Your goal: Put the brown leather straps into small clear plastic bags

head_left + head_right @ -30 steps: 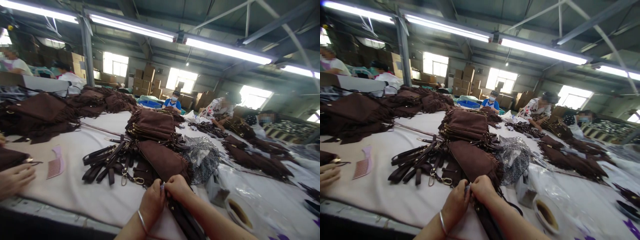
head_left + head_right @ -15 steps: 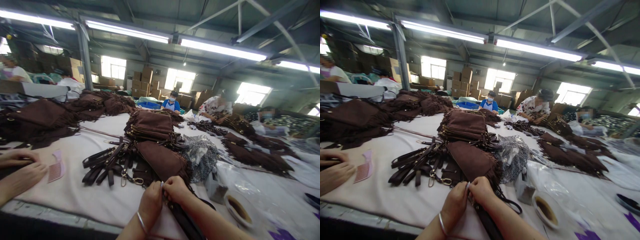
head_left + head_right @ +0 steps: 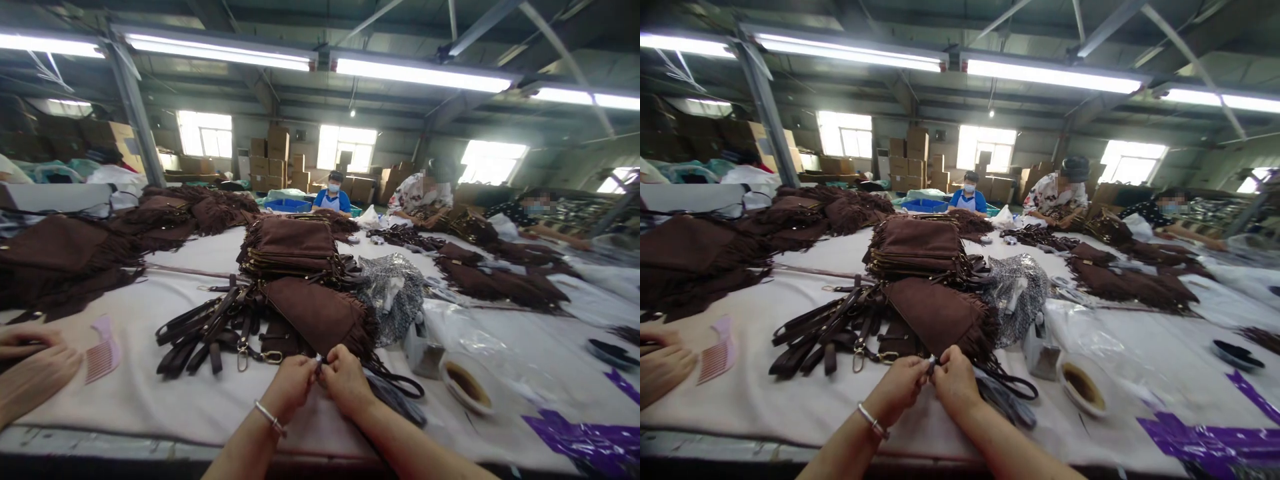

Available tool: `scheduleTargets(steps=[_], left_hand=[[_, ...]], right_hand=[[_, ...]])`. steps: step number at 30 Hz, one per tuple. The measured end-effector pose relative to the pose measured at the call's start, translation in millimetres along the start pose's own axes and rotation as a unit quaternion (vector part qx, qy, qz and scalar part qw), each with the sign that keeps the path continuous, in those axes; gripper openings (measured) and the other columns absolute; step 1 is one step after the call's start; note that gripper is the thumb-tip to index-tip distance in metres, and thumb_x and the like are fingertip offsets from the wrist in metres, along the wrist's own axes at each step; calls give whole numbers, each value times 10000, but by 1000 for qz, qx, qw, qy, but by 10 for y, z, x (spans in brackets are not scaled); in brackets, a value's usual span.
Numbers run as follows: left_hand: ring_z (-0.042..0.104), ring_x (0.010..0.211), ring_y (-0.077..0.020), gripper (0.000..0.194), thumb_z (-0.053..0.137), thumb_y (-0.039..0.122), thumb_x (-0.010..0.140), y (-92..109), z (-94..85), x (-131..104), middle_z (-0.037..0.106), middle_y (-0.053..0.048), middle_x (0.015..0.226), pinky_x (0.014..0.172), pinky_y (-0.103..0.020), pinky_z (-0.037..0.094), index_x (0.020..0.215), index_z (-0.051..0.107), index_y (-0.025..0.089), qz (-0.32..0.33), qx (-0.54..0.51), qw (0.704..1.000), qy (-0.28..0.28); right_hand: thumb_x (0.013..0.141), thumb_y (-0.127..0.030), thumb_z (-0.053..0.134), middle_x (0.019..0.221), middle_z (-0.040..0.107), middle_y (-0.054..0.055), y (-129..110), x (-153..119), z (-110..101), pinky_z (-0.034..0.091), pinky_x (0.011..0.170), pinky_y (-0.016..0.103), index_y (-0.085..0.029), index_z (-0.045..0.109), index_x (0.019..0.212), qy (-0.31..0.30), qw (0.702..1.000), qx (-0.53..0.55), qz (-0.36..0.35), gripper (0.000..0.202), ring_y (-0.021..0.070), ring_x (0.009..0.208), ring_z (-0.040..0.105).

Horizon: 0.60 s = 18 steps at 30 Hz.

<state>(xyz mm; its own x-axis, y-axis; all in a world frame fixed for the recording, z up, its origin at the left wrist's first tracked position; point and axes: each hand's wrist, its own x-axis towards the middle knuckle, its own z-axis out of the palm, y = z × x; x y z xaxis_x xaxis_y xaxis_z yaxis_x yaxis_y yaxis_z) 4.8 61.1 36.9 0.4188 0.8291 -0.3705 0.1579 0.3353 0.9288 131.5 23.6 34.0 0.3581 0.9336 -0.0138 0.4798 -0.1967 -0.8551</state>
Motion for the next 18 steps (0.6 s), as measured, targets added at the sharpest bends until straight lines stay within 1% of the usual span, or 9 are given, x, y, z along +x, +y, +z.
scheduleTargets(steps=[4, 8, 12, 15, 17, 18], left_hand=[[196, 379, -47, 340, 545, 545, 719, -29, -4, -37, 327, 109, 507, 414, -210, 102, 711, 493, 209, -54, -73, 995, -29], [180, 374, -30, 438, 581, 624, 665, -94, 16, -34, 303, 128, 500, 408, -187, 89, 733, 462, 207, -90, -124, 988, -29], [184, 371, -18, 477, 607, 640, 638, -124, 35, -28, 315, 130, 494, 402, -176, 76, 743, 463, 197, -96, -150, 984, -17], [187, 368, -15, 495, 625, 648, 626, -111, 29, -46, 315, 131, 488, 398, -173, 75, 743, 479, 190, -91, -164, 982, -17], [187, 368, -17, 504, 632, 656, 625, -104, 24, -62, 312, 132, 487, 398, -171, 81, 743, 485, 189, -86, -169, 982, -22], [189, 369, -20, 503, 627, 660, 632, -102, 25, -69, 312, 131, 489, 399, -173, 86, 746, 489, 190, -80, -167, 982, -23]], right_hand=[[692, -143, 577, 516, 515, -67, 12, 22, 40, 327, 508, 215, -223, 445, 702, 22, 999, -41, -5, 154, 118, 514, 502], [709, -134, 555, 555, 527, -46, 48, 52, 75, 315, 537, 226, -219, 457, 694, 35, 996, -75, -25, 130, 128, 554, 497], [686, -127, 584, 568, 522, -36, 69, 54, 23, 293, 556, 242, -211, 488, 689, 30, 994, -100, -43, 128, 132, 561, 468], [737, -141, 545, 596, 561, -19, 93, -4, -63, 307, 576, 255, -205, 546, 748, 16, 990, -115, -82, 65, 145, 578, 493], [786, -164, 500, 631, 607, -2, 117, -61, -103, 342, 598, 256, -201, 587, 758, 6, 992, -85, -98, 98, 153, 612, 533], [797, -181, 494, 651, 628, 6, 127, -89, -109, 363, 612, 254, -198, 610, 744, 3, 994, -55, -95, 129, 156, 638, 552]])
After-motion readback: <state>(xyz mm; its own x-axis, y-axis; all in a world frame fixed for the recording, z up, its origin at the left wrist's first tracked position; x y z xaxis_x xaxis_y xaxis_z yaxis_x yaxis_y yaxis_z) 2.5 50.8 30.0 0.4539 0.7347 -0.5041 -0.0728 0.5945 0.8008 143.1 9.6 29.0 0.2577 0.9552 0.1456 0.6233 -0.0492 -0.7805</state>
